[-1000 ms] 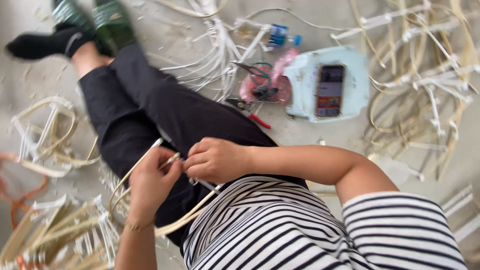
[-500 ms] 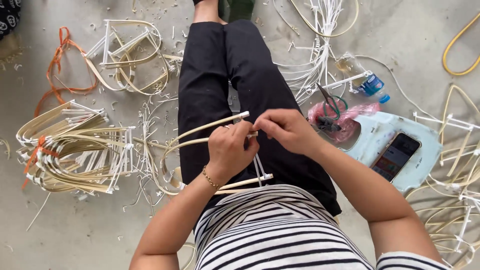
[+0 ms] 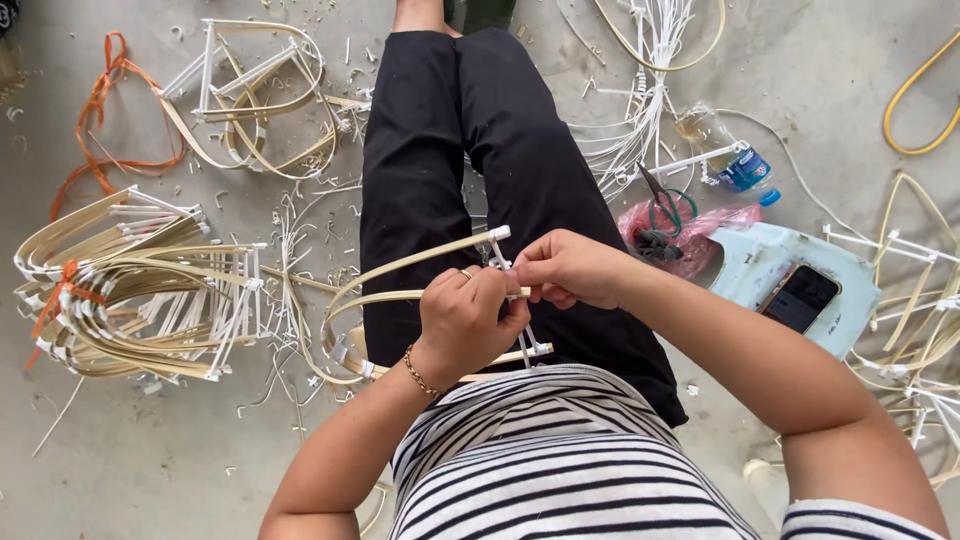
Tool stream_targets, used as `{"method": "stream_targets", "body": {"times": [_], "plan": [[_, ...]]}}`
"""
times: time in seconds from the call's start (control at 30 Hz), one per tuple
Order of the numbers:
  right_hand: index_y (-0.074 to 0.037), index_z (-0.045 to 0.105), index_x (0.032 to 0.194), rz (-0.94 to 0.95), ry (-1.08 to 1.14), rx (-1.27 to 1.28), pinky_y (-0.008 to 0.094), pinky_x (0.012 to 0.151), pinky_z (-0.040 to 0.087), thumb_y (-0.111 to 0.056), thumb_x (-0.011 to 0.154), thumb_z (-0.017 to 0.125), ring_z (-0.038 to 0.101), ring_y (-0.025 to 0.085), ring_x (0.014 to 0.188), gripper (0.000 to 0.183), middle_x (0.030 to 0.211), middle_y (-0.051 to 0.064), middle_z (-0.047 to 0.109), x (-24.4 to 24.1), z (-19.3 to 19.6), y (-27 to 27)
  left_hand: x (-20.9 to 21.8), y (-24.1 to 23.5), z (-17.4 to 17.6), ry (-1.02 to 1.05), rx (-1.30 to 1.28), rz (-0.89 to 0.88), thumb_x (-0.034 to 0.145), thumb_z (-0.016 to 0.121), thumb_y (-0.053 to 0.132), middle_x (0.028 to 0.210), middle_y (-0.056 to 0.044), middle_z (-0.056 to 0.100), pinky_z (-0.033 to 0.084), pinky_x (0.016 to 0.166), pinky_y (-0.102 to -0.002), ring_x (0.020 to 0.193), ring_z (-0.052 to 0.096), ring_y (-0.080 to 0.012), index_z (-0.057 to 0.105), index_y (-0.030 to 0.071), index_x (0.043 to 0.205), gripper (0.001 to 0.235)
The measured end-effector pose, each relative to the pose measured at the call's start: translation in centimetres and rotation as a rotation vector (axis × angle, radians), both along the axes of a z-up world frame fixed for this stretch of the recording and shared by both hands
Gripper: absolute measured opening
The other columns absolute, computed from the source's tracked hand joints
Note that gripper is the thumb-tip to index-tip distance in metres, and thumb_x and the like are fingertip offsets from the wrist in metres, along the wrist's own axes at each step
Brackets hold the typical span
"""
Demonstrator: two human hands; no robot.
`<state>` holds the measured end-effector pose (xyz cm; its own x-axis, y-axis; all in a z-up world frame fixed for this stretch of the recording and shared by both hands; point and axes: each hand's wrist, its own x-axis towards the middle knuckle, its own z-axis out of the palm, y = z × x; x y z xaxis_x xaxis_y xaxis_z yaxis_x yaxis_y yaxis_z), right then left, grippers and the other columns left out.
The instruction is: Assembling a frame using bent bamboo strips and white plastic connectors while sitting on the floor of a workshop.
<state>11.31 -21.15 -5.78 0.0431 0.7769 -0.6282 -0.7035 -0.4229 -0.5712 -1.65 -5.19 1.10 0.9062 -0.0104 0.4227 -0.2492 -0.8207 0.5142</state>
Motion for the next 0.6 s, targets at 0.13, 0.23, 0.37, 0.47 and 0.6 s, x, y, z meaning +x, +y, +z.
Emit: {"method": "stream_targets", "body": {"times": [0.13,0.23,0.37,0.47,0.6], "plan": [[-0.004,0.068,0.087,-0.222,-0.021,0.063,0.022,0.045,0.034,-0.017,0.093,0.072,0.046,0.005,0.051,0.015,0.069,0.0,0.058,-1.2,-0.3,-0.6,0.3,0.3,-0.1,0.01,-0.047,-0.009,0.08,0.077,0.009,0.067,0.001,0.058,0.045,0.057,-0.032,0.058,0.059,-0.0162,0.058,0.012,0.083,0.019],[-0.005,0.069,0.094,-0.335,-0.508,0.159,0.024,0.055,0.042,-0.015,0.096,0.068,0.052,0.007,0.063,0.011,0.08,0.0,0.061,-1.2,3.3,-1.0,0.7,0.3,-0.4,0.086,-0.045,-0.012,0.08,0.078,0.009,0.06,0.0,0.055,0.044,0.054,-0.032,0.052,0.058,-0.0166,0.058,0.012,0.078,0.02],[-0.005,0.068,0.097,-0.26,-1.187,0.289,0.027,0.066,0.049,-0.01,0.097,0.067,0.059,0.013,0.077,0.005,0.09,0.004,0.063,0.0,5.3,0.6,1.5,0.6,-0.7,0.095,-0.08,-0.055,0.083,0.077,0.011,0.066,-0.001,0.06,0.046,0.055,-0.033,0.056,0.061,-0.0192,0.057,0.01,0.08,0.021],[-0.006,0.067,0.094,-0.206,-1.573,0.369,0.033,0.071,0.052,-0.005,0.09,0.07,0.064,0.022,0.082,0.005,0.09,0.007,0.064,0.9,4.4,2.0,1.9,1.3,-1.0,0.132,-0.064,-0.117,0.083,0.077,0.012,0.069,-0.004,0.063,0.049,0.057,-0.036,0.06,0.063,-0.0225,0.056,0.01,0.079,0.021],[-0.005,0.067,0.091,-0.266,-1.601,0.385,0.035,0.071,0.053,-0.005,0.09,0.075,0.065,0.024,0.082,0.009,0.089,0.007,0.064,1.5,3.1,2.1,2.2,2.8,-2.7,0.3,-0.105,-0.163,0.092,0.071,0.011,0.075,-0.007,0.066,0.051,0.062,-0.04,0.068,0.066,-0.0271,0.058,0.008,0.093,0.014]]}}
